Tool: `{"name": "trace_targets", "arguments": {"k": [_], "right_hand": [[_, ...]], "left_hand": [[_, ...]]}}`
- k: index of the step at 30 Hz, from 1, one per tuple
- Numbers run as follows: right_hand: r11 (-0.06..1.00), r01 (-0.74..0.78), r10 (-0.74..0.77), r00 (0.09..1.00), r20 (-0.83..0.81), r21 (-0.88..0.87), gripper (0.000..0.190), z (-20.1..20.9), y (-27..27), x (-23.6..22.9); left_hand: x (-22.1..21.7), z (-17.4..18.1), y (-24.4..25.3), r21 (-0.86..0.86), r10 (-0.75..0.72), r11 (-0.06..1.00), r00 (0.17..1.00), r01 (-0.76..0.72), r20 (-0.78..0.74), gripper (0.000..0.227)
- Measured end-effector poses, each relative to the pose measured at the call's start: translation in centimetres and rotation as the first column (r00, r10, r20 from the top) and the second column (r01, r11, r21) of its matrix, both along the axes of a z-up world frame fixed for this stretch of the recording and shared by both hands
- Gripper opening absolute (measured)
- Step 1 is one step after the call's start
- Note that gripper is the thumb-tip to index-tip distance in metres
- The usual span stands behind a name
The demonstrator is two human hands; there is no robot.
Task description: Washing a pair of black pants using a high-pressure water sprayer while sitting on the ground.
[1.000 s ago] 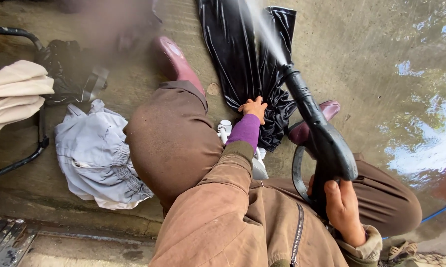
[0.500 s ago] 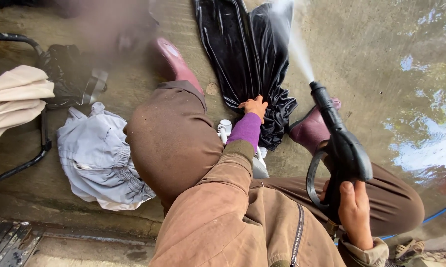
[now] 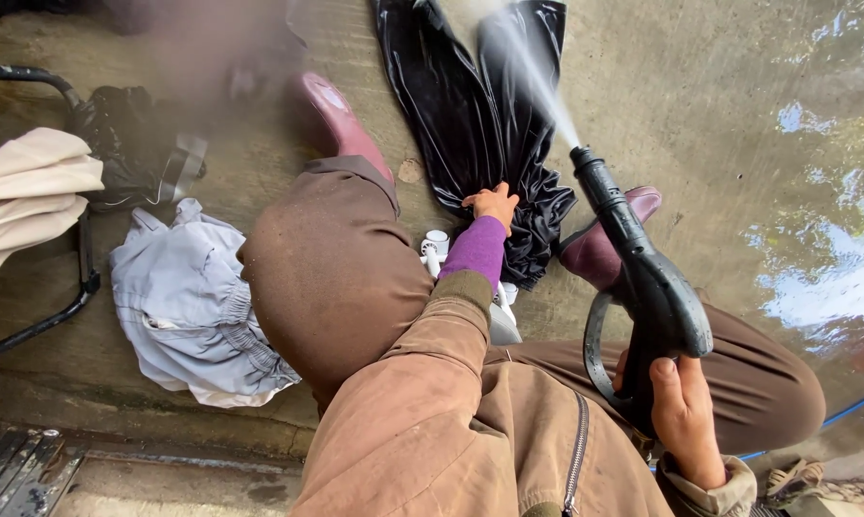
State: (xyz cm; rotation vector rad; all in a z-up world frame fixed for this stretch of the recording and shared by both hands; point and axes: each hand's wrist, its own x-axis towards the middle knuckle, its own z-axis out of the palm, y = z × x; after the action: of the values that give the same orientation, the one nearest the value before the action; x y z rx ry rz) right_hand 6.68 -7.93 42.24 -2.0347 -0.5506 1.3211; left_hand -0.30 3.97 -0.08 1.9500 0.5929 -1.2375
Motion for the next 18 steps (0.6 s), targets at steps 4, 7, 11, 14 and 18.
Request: {"name": "trace_targets", "arguments": {"k": [4,7,11,14,18], "right_hand": [[0.994,0.016,-0.017,1.0,-0.002,-0.105,0.052,-0.4,-1.0,0.8],[0.93,-0.009,0.059,0.991,0.124,-0.368,0.042,-0.7,-1.6,1.3],[0.997,0.06,-0.059,0.998,0.024,-0.039,0.051,-1.0,-2.1,1.1],[0.994,0.087,-0.088,0.996,-0.014,-0.059,0.047,-2.4,-3.1,2.2],[0.987,0.15,-0.156,0.983,-0.095,-0.063,0.061,-4.2,-3.4,2.8]], "left_hand": [[0.0,0.0,0.1,-0.002,-0.008,1.0,1.0,0.008,0.0,0.087],[0.1,0.1,0.3,-0.012,-0.005,1.0,1.0,0.005,-0.003,0.087],[0.0,-0.4,-0.1,-0.01,-0.009,1.0,1.0,0.009,0.004,0.085],[0.1,-0.6,0.5,-0.016,0.006,1.0,1.0,-0.006,0.012,0.079],[-0.6,-2.1,2.5,-0.1,0.257,0.964,0.961,-0.247,0.101,0.057]]}}
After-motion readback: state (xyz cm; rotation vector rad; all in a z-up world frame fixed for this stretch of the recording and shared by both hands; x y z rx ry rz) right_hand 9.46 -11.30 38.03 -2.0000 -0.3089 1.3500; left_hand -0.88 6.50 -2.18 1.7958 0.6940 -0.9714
